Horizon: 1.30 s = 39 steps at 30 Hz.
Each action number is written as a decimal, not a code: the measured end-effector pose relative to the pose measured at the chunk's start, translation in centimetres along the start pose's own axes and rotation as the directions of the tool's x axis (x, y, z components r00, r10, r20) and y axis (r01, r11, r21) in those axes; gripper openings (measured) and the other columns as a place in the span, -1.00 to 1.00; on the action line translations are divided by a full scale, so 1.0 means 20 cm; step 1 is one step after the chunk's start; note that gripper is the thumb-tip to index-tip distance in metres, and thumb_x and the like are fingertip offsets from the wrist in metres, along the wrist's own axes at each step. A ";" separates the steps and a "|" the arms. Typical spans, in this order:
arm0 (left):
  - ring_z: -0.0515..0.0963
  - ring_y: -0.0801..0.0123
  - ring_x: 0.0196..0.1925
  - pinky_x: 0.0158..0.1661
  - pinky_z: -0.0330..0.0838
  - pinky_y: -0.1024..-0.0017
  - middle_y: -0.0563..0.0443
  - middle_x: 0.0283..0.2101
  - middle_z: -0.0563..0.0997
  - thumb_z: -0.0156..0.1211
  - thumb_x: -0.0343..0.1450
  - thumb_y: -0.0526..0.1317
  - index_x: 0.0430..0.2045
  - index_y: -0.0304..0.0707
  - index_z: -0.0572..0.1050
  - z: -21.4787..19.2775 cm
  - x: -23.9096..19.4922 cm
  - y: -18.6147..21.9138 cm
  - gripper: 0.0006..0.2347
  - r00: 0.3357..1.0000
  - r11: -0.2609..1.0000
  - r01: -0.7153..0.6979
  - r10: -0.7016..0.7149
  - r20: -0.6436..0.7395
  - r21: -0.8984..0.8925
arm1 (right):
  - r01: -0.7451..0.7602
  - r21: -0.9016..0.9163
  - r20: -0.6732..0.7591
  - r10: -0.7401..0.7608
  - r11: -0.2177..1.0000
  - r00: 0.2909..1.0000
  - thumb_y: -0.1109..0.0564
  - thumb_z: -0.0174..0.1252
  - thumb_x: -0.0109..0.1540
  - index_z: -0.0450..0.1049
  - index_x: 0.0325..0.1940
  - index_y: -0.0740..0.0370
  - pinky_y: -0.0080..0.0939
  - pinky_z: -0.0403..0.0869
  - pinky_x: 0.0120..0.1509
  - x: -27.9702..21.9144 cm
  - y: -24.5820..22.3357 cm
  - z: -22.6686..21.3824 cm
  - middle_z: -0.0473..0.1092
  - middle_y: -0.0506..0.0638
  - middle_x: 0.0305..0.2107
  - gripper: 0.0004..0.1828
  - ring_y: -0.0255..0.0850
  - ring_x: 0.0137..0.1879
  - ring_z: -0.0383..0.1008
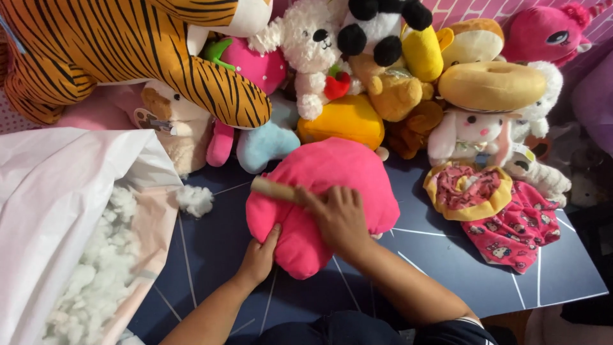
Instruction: Stuffing a pink plush toy with white fiberfill and using a wooden stick to pack it tightly.
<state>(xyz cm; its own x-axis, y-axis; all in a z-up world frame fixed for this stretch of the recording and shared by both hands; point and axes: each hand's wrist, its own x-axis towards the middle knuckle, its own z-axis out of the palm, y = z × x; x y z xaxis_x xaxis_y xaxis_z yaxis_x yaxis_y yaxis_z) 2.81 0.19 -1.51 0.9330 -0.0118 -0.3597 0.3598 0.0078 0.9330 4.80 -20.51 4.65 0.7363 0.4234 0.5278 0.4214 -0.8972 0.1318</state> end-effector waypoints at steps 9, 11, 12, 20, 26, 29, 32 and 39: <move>0.51 -0.05 0.28 0.29 0.32 -0.02 -0.34 0.16 0.58 -0.02 0.52 0.17 0.19 -0.34 0.49 0.01 -0.12 0.20 -0.45 0.987 0.950 -0.127 0.093 0.131 0.284 | -0.296 -0.198 -0.032 0.296 0.934 0.955 -0.28 -0.07 0.36 0.33 0.38 -0.44 0.17 0.39 -0.05 0.00 0.39 0.27 0.26 0.03 -0.40 -0.53 0.04 -0.27 0.39; 0.55 -0.01 0.24 0.24 0.38 0.01 -0.31 0.09 0.63 -0.02 0.51 0.19 0.13 -0.30 0.54 0.00 -0.12 0.20 -0.46 0.990 0.933 -0.102 0.061 0.125 0.345 | -0.375 -0.158 0.047 0.387 0.913 0.921 -0.32 -0.11 0.37 0.33 0.38 -0.46 0.19 0.32 0.09 0.00 0.46 0.30 0.31 0.07 -0.31 -0.52 0.08 -0.14 0.41; 0.55 -0.01 0.24 0.24 0.38 0.01 -0.31 0.09 0.63 -0.02 0.51 0.19 0.13 -0.30 0.54 -0.01 -0.12 0.21 -0.46 0.990 0.932 -0.106 0.066 0.127 0.346 | -0.377 -0.160 0.043 0.388 0.912 0.921 -0.32 -0.11 0.37 0.33 0.38 -0.46 0.19 0.32 0.09 0.02 0.46 0.24 0.31 0.07 -0.31 -0.52 0.08 -0.14 0.41; 0.50 -0.12 0.30 0.29 0.34 0.03 -0.43 0.13 0.59 -0.30 0.49 0.36 0.07 -0.48 0.54 -0.13 -0.31 0.47 -0.24 0.967 0.658 -0.031 -0.169 0.188 0.752 | -0.475 0.014 -0.029 0.475 0.880 0.879 -0.28 -0.07 0.44 0.40 0.39 -0.27 0.17 0.44 0.02 -0.09 0.65 0.18 0.37 0.11 -0.23 -0.55 0.15 -0.07 0.48; 0.71 0.07 -0.03 0.11 0.52 0.20 -0.21 -0.25 0.74 -0.23 0.55 0.07 -0.30 -0.39 0.69 -0.19 -0.50 0.57 -0.47 0.967 0.242 -0.132 -0.182 0.179 0.961 | -0.126 0.140 -0.161 0.148 0.982 0.976 -0.03 0.05 0.34 0.37 0.43 -0.22 -0.03 0.42 -0.01 -0.20 0.10 -0.27 0.33 0.02 -0.22 -0.47 -0.01 -0.18 0.38; 0.69 0.36 -0.50 -0.40 0.56 0.40 0.12 -0.65 0.64 -0.06 0.52 0.11 -0.55 -0.07 0.64 -0.25 -0.50 0.42 -0.59 0.968 0.125 -0.226 0.137 0.209 0.966 | -0.071 0.159 -0.342 0.123 0.985 0.932 -0.08 0.13 0.34 0.52 0.29 -0.09 -0.10 0.36 0.02 -0.21 0.07 -0.34 0.40 0.01 -0.23 -0.58 -0.07 -0.21 0.39; 0.69 0.27 -0.30 -0.27 0.58 0.29 0.11 -0.49 0.65 0.21 0.44 -0.01 -0.19 0.05 0.61 -0.20 -0.50 0.38 -0.82 0.575 -0.005 -0.582 0.704 0.416 0.813 | -0.161 0.190 -0.442 0.231 0.968 0.867 0.09 0.29 0.30 0.53 0.29 0.15 0.03 0.40 -0.01 -0.25 0.30 -0.28 0.44 0.22 -0.20 -0.55 0.12 -0.18 0.45; 0.39 0.16 0.38 0.43 -0.03 -0.07 -0.10 0.33 0.43 -0.02 0.56 0.08 0.29 0.00 0.40 0.03 -0.15 0.49 -0.58 0.197 -0.231 -0.718 0.838 0.509 0.657 | -0.159 0.385 -0.370 0.310 0.909 0.876 0.19 0.12 0.40 0.36 0.45 0.22 0.06 0.46 0.00 -0.15 0.25 -0.36 0.34 0.27 -0.12 -0.50 0.18 -0.08 0.44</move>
<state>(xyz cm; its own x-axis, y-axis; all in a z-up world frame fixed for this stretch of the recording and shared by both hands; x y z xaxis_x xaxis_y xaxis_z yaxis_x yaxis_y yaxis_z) 3.44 -0.37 8.69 0.4809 -0.5049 0.7168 -0.7582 -0.6501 0.0507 0.88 -27.27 9.71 0.5794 0.0459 0.8138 0.4696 -0.8348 -0.2873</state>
